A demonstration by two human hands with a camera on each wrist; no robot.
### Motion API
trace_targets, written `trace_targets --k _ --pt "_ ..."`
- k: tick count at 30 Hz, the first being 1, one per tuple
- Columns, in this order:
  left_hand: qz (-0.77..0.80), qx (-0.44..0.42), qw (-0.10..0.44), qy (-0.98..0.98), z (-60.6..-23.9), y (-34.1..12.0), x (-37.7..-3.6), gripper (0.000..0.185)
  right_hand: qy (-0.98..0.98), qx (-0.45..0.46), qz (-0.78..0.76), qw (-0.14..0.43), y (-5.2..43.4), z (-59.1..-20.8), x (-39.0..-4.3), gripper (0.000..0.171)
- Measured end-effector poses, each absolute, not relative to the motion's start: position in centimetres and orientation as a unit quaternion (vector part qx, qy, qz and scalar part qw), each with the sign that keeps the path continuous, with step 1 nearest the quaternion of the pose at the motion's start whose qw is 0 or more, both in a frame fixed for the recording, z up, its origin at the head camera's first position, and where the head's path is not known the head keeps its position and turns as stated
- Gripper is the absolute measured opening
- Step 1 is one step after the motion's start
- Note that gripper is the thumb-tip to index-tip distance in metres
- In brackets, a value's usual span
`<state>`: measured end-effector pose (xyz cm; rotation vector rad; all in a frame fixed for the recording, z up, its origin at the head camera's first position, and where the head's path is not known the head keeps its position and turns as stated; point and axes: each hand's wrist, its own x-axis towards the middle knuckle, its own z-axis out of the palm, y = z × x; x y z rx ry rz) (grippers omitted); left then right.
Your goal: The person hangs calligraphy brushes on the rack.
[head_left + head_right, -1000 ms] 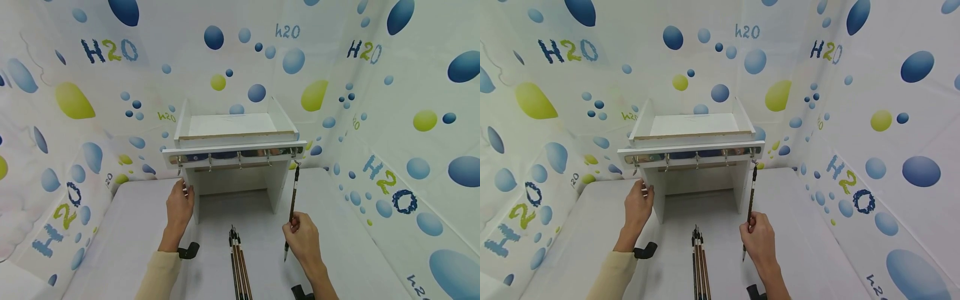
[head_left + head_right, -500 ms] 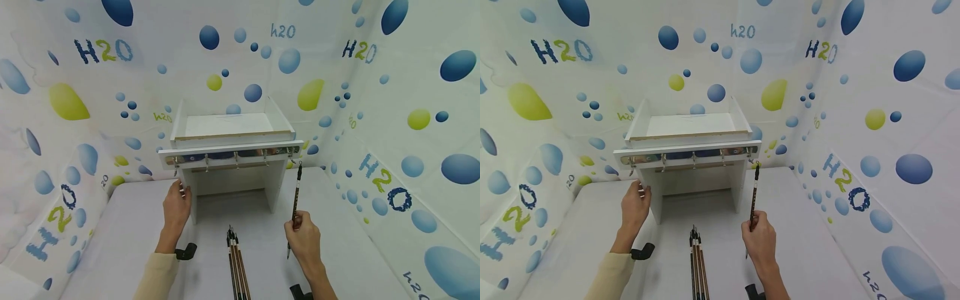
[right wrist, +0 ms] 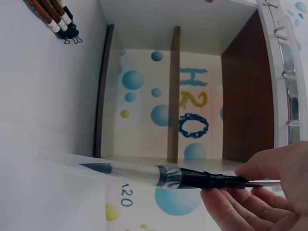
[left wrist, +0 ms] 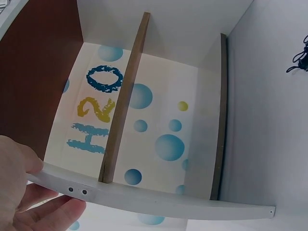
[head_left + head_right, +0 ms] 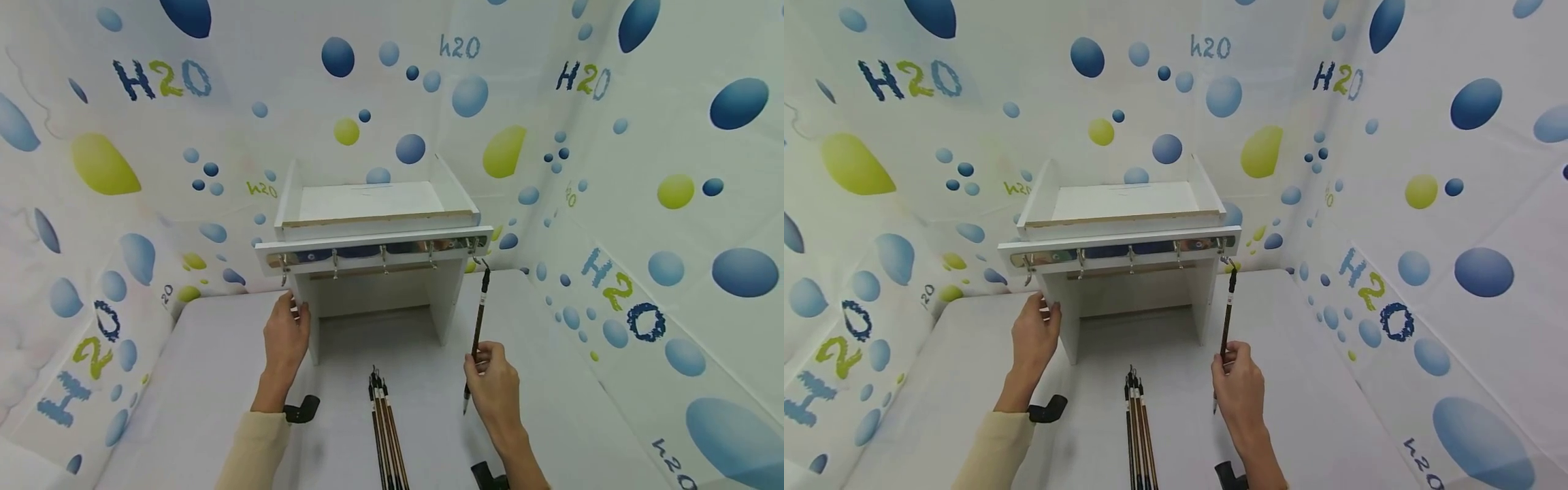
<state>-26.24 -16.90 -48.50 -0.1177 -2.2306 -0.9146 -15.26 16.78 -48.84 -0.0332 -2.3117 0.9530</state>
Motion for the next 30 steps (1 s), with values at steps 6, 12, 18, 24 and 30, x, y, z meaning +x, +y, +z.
trace_targets --k 6,12,18,24,30 --pt "-0.358 -0.048 0.356 -0.862 -48.44 -17.10 -26.32 0.035 -0.880 -0.011 0.356 0.315 16.64 -48.90 -15.37 0.026" --pt "-0.357 -0.054 0.360 -0.860 -48.41 -17.11 -26.44 0.035 -0.882 -0.015 0.357 0.309 16.57 -48.88 -15.26 0.026" --pt "-0.357 -0.053 0.360 -0.860 -48.40 -17.07 -26.42 0.035 -0.884 -0.016 0.355 0.305 16.56 -48.90 -15.19 0.027" --pt "-0.359 -0.049 0.353 -0.862 -48.33 -17.02 -26.31 0.035 -0.887 -0.017 0.347 0.305 16.57 -48.93 -15.24 0.027" --pt "-0.360 -0.048 0.351 -0.863 -48.30 -16.92 -26.22 0.035 -0.890 -0.014 0.336 0.309 16.61 -49.08 -15.60 0.027"
